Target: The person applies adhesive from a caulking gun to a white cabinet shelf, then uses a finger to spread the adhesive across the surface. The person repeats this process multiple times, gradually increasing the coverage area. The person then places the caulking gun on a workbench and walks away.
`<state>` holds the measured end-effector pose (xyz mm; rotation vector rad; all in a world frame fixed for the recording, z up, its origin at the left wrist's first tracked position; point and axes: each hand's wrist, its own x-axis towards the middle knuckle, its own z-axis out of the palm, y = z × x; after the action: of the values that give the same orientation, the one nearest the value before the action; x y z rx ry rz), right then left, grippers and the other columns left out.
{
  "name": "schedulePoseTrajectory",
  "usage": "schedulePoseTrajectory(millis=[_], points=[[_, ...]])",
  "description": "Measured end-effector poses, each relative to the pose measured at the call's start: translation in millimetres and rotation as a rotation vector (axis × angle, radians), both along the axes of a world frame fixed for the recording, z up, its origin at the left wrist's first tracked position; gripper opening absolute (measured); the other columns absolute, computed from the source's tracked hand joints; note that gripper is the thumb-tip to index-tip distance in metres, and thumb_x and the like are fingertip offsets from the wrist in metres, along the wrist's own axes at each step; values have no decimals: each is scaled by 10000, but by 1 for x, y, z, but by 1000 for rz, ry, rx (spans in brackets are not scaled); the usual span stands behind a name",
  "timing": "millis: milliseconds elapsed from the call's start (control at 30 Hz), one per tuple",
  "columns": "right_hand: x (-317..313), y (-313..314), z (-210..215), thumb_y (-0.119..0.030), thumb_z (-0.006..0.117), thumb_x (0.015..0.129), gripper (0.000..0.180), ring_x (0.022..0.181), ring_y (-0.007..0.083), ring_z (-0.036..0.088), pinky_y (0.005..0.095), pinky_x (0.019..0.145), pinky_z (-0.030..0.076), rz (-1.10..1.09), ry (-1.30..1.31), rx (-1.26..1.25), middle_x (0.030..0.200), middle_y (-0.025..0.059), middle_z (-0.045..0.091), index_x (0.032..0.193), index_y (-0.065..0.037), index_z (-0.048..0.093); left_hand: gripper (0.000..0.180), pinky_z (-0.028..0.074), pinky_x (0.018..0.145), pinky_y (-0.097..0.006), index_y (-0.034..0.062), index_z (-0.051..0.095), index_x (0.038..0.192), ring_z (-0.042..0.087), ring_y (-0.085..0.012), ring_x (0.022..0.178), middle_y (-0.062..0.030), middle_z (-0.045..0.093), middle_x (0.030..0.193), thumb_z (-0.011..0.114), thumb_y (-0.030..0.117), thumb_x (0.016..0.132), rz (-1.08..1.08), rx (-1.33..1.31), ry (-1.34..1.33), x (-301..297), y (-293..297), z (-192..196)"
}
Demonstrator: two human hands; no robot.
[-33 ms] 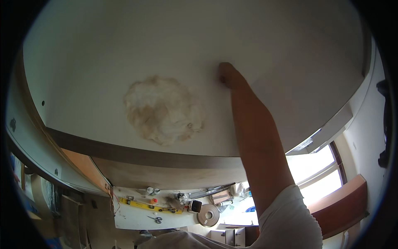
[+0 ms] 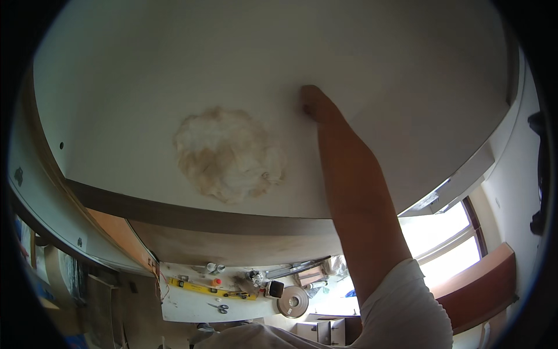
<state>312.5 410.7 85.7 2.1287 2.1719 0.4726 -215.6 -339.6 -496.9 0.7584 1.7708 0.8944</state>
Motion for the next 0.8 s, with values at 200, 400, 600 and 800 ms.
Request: schedulePoseTrajectory(millis=[200,400,600,800], points=[[-128,-12,15,-151,471,1009,359,1057,317,675,484,965,533,-30,126,-59,1216,158,696,1239,-13,708,518,463,568,-282,-7,590,1411,557,-134,719,-26,634,924,717,54,912,-31,5,-38,11,30,12],[-156,-64,54,-120,582,965,302,863,240,623,438,880,549,-65,1112,-207,940,94,661,1230,-49,709,558,498,671,-357,-27,612,1343,553,-153,794,-21,652,960,718,76,805,-169,112,234,26,61,23],[-135,-212,71,-228,539,1030,340,1047,269,649,427,931,535,563,576,-263,1158,142,669,1269,-49,702,407,488,676,-390,-48,640,1218,565,-205,762,-116,657,925,713,119,854,-165,211,237,53,78,33],[-161,-302,-9,-234,653,982,231,917,369,683,455,855,560,668,439,169,1030,175,628,976,-8,700,326,518,709,-440,-10,647,1238,636,-316,832,-251,609,1298,654,153,956,-507,602,600,74,130,61]])
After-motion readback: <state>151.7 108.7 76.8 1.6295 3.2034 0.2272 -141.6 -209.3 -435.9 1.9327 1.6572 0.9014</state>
